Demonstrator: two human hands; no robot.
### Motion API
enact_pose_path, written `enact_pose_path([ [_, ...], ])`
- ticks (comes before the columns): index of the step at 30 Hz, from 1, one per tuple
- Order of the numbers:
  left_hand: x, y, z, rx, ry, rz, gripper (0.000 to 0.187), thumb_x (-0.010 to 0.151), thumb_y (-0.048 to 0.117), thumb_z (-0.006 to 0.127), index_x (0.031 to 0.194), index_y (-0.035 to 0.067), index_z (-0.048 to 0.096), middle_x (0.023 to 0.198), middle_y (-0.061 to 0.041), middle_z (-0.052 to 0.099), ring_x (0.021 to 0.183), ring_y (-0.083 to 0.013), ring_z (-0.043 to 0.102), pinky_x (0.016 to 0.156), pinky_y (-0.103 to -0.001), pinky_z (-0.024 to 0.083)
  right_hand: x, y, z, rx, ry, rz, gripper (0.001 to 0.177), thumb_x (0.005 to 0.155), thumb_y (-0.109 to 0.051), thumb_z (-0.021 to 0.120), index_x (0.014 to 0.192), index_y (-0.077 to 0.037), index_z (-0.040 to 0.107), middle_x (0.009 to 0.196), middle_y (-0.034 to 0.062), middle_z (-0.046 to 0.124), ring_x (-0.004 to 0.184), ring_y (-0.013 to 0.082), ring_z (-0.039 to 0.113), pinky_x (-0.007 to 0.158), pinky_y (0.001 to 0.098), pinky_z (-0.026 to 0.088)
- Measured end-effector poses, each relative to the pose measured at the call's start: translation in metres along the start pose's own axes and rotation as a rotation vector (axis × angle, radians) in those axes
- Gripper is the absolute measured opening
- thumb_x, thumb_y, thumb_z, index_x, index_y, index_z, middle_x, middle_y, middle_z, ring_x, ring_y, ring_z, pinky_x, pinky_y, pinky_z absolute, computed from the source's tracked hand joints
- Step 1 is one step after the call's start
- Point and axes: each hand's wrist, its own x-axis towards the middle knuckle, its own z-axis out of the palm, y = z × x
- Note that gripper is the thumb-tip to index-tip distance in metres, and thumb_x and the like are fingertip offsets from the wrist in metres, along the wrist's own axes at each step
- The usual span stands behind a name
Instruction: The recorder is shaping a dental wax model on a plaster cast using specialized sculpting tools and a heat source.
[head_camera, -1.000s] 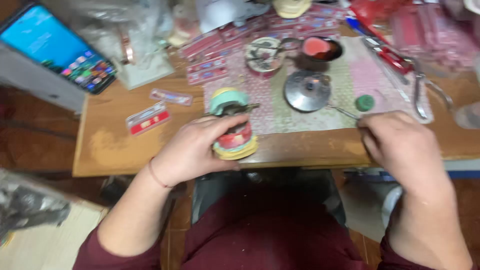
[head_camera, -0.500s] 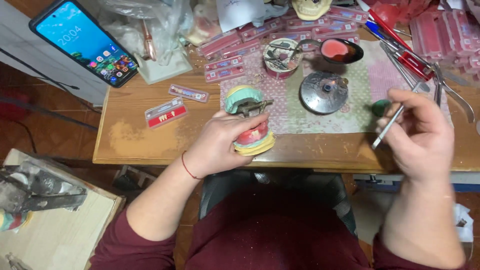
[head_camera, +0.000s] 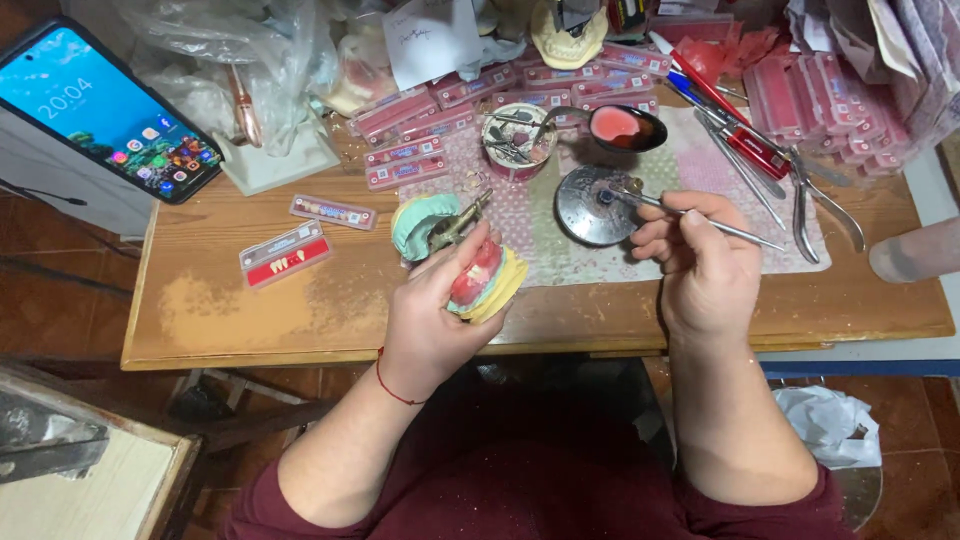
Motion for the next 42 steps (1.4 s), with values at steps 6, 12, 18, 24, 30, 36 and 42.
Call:
enact_pose_path([
  [6, -0.002, -0.001, -0.002, 0.018, 0.007, -0.004, 0.077, 0.074, 0.009, 0.087, 0.144, 0.006, 0.057, 0.12, -0.013, 0.073, 0.111, -0.03, 0.072, 0.098, -0.038, 0.057, -0.002, 0.002, -0.001, -0.024, -0.04, -0.004, 0.027, 0.111, -0.017, 0.054, 0.122, 0.007, 0.061, 0.109, 0.0264, 0.069, 0.086, 0.0284, 0.07, 0.075, 0.0377, 0.06],
  [12, -0.001, 0.002, -0.008, -0.015, -0.026, -0.037, 0.086, 0.07, 0.008, 0.088, 0.148, 0.008, 0.054, 0.119, -0.013, 0.072, 0.108, -0.0315, 0.071, 0.094, -0.038, 0.057, -0.004, 0.003, -0.003, -0.04, -0.028, -0.014, 0.03, 0.116, -0.022, 0.053, 0.12, 0.007, 0.06, 0.105, 0.026, 0.068, 0.082, 0.0261, 0.068, 0.073, 0.0364, 0.059],
  [18, -0.001, 0.005, -0.01, -0.003, -0.045, -0.062, 0.087, 0.067, 0.008, 0.089, 0.147, 0.008, 0.054, 0.115, -0.013, 0.072, 0.106, -0.0316, 0.071, 0.092, -0.039, 0.057, -0.005, 0.003, -0.005, -0.025, -0.032, -0.005, 0.021, 0.116, -0.018, 0.054, 0.119, 0.003, 0.055, 0.104, 0.0243, 0.068, 0.081, 0.0249, 0.068, 0.073, 0.0357, 0.058],
  [24, 0.0, 0.001, -0.006, 0.017, -0.012, -0.014, 0.081, 0.072, 0.009, 0.09, 0.145, 0.003, 0.055, 0.12, -0.015, 0.072, 0.11, -0.0315, 0.071, 0.095, -0.039, 0.057, 0.009, -0.012, -0.007, 0.118, -0.149, -0.077, 0.018, 0.115, -0.017, 0.062, 0.116, 0.0, 0.055, 0.106, 0.0238, 0.07, 0.082, 0.0254, 0.068, 0.077, 0.0338, 0.057],
  [30, 0.0, 0.002, -0.006, -0.018, 0.019, 0.014, 0.079, 0.075, 0.009, 0.088, 0.145, -0.001, 0.053, 0.127, -0.017, 0.072, 0.117, -0.032, 0.07, 0.1, -0.039, 0.056, 0.035, -0.03, 0.004, -0.154, -0.012, -0.144, 0.021, 0.115, -0.016, 0.067, 0.123, 0.003, 0.063, 0.103, 0.0189, 0.072, 0.081, 0.02, 0.068, 0.074, 0.0315, 0.058],
  [36, 0.003, 0.005, -0.009, -0.008, 0.006, 0.006, 0.078, 0.074, 0.011, 0.089, 0.144, -0.001, 0.055, 0.125, -0.016, 0.072, 0.113, -0.0308, 0.071, 0.097, -0.038, 0.057, 0.035, -0.026, 0.001, -0.127, -0.034, -0.106, 0.02, 0.114, -0.015, 0.063, 0.121, 0.003, 0.063, 0.101, 0.0176, 0.072, 0.081, 0.0205, 0.07, 0.075, 0.032, 0.06],
  [42, 0.002, 0.006, -0.008, -0.015, 0.005, -0.001, 0.077, 0.076, 0.01, 0.089, 0.144, -0.001, 0.055, 0.123, -0.016, 0.072, 0.112, -0.0304, 0.072, 0.096, -0.037, 0.058, 0.029, -0.027, -0.003, -0.078, -0.005, -0.109, 0.017, 0.114, -0.011, 0.059, 0.117, 0.005, 0.062, 0.101, 0.0213, 0.071, 0.08, 0.0235, 0.07, 0.075, 0.0339, 0.06],
])
